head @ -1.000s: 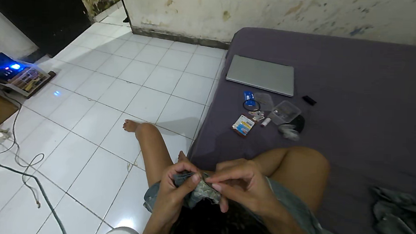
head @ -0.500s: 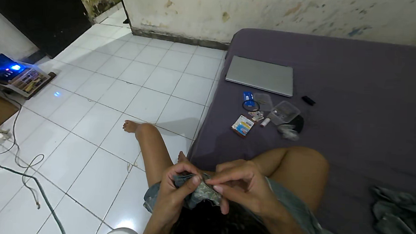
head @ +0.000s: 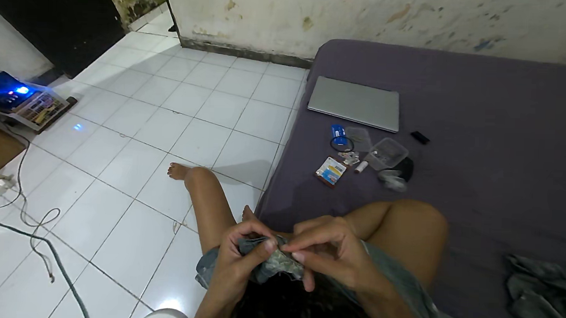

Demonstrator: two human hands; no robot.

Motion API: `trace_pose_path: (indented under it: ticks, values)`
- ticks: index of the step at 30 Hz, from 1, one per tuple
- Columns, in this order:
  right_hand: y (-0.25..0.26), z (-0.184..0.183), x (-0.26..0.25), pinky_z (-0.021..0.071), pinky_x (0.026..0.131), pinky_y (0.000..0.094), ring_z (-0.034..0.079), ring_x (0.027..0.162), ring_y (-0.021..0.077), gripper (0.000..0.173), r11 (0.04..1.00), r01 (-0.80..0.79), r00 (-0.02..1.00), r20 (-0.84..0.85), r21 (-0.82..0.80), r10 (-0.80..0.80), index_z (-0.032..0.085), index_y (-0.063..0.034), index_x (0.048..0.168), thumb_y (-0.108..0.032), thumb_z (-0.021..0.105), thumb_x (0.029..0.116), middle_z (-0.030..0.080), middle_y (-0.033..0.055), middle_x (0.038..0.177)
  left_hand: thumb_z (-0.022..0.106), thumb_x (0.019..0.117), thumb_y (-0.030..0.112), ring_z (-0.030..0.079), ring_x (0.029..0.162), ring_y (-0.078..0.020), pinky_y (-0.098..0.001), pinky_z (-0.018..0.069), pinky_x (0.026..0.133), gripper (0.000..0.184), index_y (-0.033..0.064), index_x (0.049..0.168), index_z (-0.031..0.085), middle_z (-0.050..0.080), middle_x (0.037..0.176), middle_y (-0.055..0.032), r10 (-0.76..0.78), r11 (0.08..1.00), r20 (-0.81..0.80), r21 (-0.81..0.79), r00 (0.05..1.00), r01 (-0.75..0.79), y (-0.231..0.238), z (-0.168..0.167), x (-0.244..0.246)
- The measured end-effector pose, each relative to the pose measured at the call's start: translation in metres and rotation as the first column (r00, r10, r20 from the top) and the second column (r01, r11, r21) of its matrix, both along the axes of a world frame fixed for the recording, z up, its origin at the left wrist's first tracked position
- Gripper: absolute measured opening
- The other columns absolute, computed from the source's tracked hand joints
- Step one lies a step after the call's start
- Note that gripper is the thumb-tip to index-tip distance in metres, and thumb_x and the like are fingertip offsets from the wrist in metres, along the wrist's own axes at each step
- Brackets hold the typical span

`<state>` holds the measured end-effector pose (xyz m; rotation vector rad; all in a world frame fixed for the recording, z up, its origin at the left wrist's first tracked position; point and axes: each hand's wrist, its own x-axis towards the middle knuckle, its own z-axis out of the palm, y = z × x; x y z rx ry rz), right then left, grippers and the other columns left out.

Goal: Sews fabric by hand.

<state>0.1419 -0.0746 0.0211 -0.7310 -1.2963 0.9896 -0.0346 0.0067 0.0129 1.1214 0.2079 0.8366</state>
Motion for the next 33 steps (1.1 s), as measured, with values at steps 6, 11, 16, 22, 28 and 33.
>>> trace_pose_path:
  ticks: [6, 11, 16, 22, 28, 33]
  values:
    - [0.0004, 0.0006, 0.0002, 0.0583, 0.059, 0.0127, 0.067, 0.067, -0.0044, 0.015, 1.0, -0.013, 1.0, -0.014, -0.003, 0.013, 0.076, -0.0059, 0.109, -0.009, 0.065, 0.0986, 0.07, -0.006, 0.083, 0.068, 0.0971, 0.027, 0.066, 0.086, 0.0084, -0.0118, 0.054, 0.078, 0.011, 0.0216, 0.101, 0.076, 0.073, 0.092, 0.015, 0.0, 1.0, 0.003, -0.01, 1.0, 0.0, -0.0001, 0.0001, 0.0002]
    - [0.001, -0.0004, -0.0002, 0.0587, 0.059, 0.0132, 0.067, 0.067, -0.0039, 0.016, 1.0, -0.027, 0.999, -0.039, -0.016, 0.026, 0.076, -0.007, 0.11, -0.01, 0.065, 0.0988, 0.07, -0.0069, 0.084, 0.068, 0.0971, 0.027, 0.066, 0.087, 0.0082, -0.0119, 0.0537, 0.079, 0.011, 0.0212, 0.101, 0.077, 0.073, 0.093, 0.0146, -0.006, 1.0, 0.016, -0.021, 1.0, 0.006, 0.0005, -0.0002, 0.0004]
    - [0.0004, 0.0007, 0.0003, 0.0579, 0.059, 0.0122, 0.066, 0.067, -0.005, 0.015, 1.0, -0.02, 1.0, -0.01, -0.018, 0.02, 0.076, -0.0074, 0.109, -0.012, 0.065, 0.0993, 0.069, -0.007, 0.083, 0.067, 0.0972, 0.027, 0.066, 0.087, 0.0089, -0.012, 0.0538, 0.079, 0.012, 0.0228, 0.101, 0.077, 0.073, 0.093, 0.0159, 0.003, 1.0, -0.01, 0.003, 1.0, -0.003, 0.0007, -0.0001, -0.0007]
    - [0.0001, 0.0016, 0.0, 0.0578, 0.058, 0.0121, 0.066, 0.065, -0.0054, 0.013, 0.999, -0.018, 1.0, -0.001, -0.036, 0.018, 0.074, -0.0064, 0.106, -0.013, 0.064, 0.1001, 0.069, -0.0073, 0.082, 0.068, 0.0964, 0.026, 0.065, 0.083, 0.01, -0.0111, 0.0533, 0.076, 0.01, 0.0231, 0.1, 0.077, 0.073, 0.09, 0.0168, -0.016, 1.0, -0.046, -0.001, 0.999, 0.016, 0.0013, -0.0008, -0.0011]
    - [-0.0002, 0.0017, -0.0024, 0.0581, 0.057, 0.0122, 0.068, 0.065, -0.0055, 0.009, 0.995, -0.03, 0.999, -0.046, -0.093, 0.026, 0.072, -0.0092, 0.104, -0.013, 0.065, 0.0999, 0.073, -0.0102, 0.083, 0.069, 0.0959, 0.026, 0.066, 0.083, 0.0087, -0.0125, 0.0544, 0.076, 0.009, 0.0225, 0.099, 0.077, 0.073, 0.09, 0.0155, -0.047, 0.998, -0.05, -0.037, 0.998, 0.045, 0.0001, -0.0027, 0.0014]
    - [0.0005, 0.001, -0.0051, 0.0541, 0.052, 0.0096, 0.064, 0.059, -0.0088, 0.006, 0.983, 0.058, 0.996, -0.06, -0.173, -0.07, 0.073, -0.0139, 0.1, -0.012, 0.069, 0.0959, 0.073, -0.014, 0.078, 0.069, 0.096, 0.027, 0.065, 0.084, 0.0077, -0.0131, 0.0538, 0.077, 0.01, 0.0208, 0.098, 0.076, 0.072, 0.091, 0.0142, 0.0, 1.0, -0.068, -0.021, 0.998, -0.002, -0.0013, -0.0039, 0.0028]
